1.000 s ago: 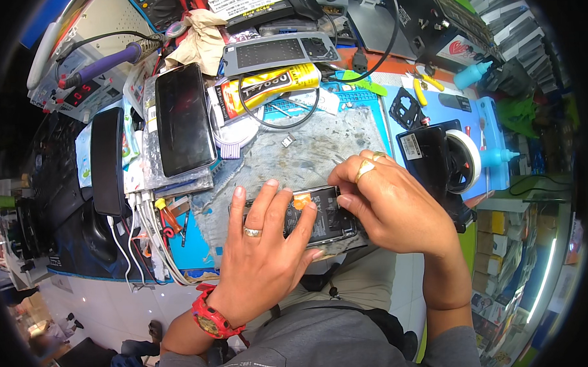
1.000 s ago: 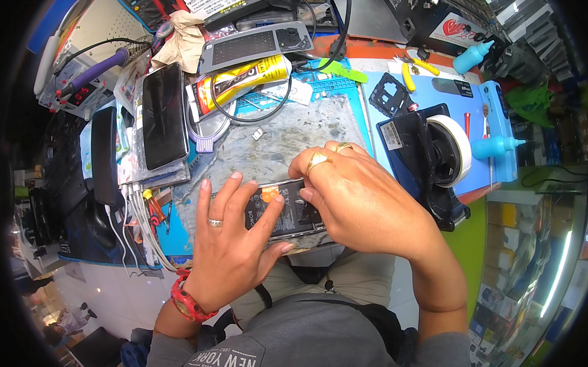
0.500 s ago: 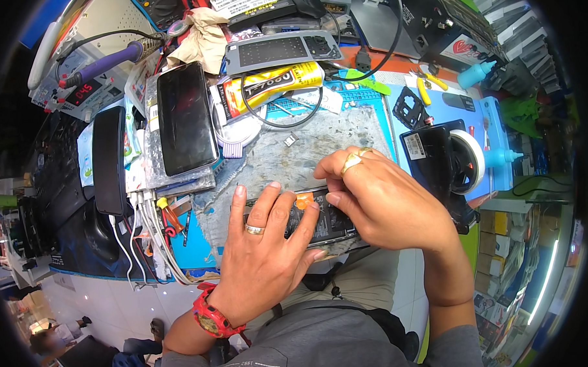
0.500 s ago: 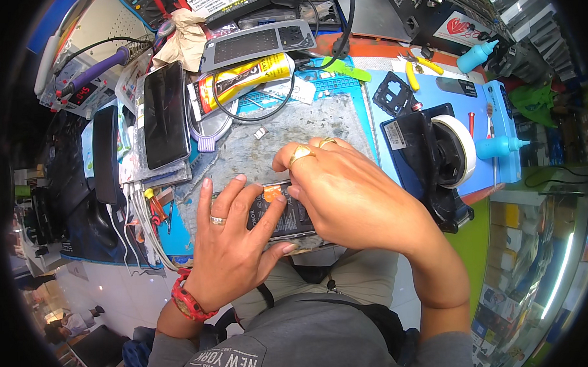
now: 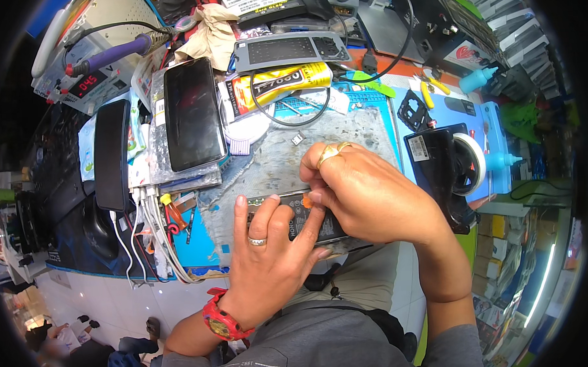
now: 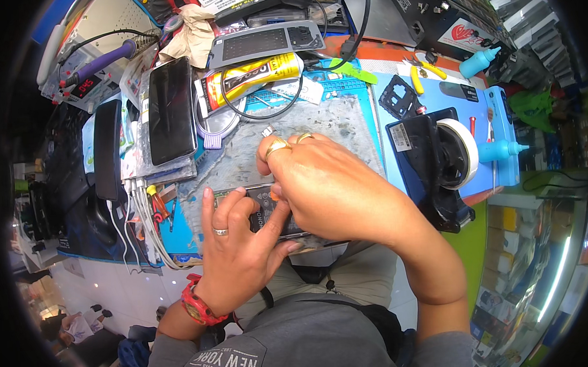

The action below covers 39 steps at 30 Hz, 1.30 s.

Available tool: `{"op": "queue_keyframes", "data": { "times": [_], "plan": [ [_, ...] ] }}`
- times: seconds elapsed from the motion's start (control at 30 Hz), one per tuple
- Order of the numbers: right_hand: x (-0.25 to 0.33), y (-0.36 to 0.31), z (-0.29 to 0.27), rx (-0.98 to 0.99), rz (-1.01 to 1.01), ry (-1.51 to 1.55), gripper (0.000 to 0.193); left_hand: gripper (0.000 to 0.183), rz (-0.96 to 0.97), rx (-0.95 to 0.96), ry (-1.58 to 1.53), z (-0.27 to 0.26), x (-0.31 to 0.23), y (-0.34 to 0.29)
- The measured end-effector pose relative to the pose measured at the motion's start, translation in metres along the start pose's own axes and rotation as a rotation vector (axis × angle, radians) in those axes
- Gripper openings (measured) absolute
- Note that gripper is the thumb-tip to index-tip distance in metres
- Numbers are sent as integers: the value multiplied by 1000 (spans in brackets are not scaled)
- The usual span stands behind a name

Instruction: The person disassembles a smartphone, removes the battery, and uses a small metal tool to scrape adhesive from the battery compartment. They then place a black plastic camera module into the phone and press it into place.

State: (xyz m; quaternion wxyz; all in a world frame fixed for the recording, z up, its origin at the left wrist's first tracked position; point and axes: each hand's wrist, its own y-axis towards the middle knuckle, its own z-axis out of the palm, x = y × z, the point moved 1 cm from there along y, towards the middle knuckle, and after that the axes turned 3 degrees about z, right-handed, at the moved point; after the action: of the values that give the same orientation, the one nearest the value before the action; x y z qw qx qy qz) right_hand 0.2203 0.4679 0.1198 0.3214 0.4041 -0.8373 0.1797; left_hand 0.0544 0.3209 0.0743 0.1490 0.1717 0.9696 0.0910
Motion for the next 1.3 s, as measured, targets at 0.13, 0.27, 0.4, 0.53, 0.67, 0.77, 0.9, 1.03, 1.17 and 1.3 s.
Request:
{"op": "queue_keyframes", "data": {
  "times": [0.13, 0.27, 0.4, 0.53, 0.67, 0.77, 0.9, 1.03, 1.17, 1.3],
  "plan": [
    [-2, 0, 4, 12, -33, -31, 25, 65, -11, -17, 3, 4, -3, -3],
    [-1, 0, 4, -11, -52, -68, 26, 65, -6, -13, 17, 4, -4, -3],
    [-1, 2, 4, -14, -63, -117, 27, 65, 0, -9, 26, 3, -5, -4],
    [1, 3, 5, -11, -86, -140, 30, 66, 5, -11, 38, 5, -5, -5],
    [0, 2, 11, -43, -126, -220, 33, 66, 9, -20, 52, 5, -6, -4],
    [1, 1, 13, -68, -149, -259, 34, 65, 12, -30, 61, 8, -6, -6],
    [6, 2, 13, -106, -162, -295, 32, 63, 22, -29, 73, 9, -6, -6],
    [7, 2, 14, -151, -185, -305, 30, 57, 34, -25, 87, 8, -7, -5],
    [9, 2, 13, -145, -178, -319, 31, 57, 46, -9, 102, 7, -8, -4],
    [8, 0, 16, -185, -192, -275, 22, 56, 49, -19, 92, 8, -8, -4]
  ]
}}
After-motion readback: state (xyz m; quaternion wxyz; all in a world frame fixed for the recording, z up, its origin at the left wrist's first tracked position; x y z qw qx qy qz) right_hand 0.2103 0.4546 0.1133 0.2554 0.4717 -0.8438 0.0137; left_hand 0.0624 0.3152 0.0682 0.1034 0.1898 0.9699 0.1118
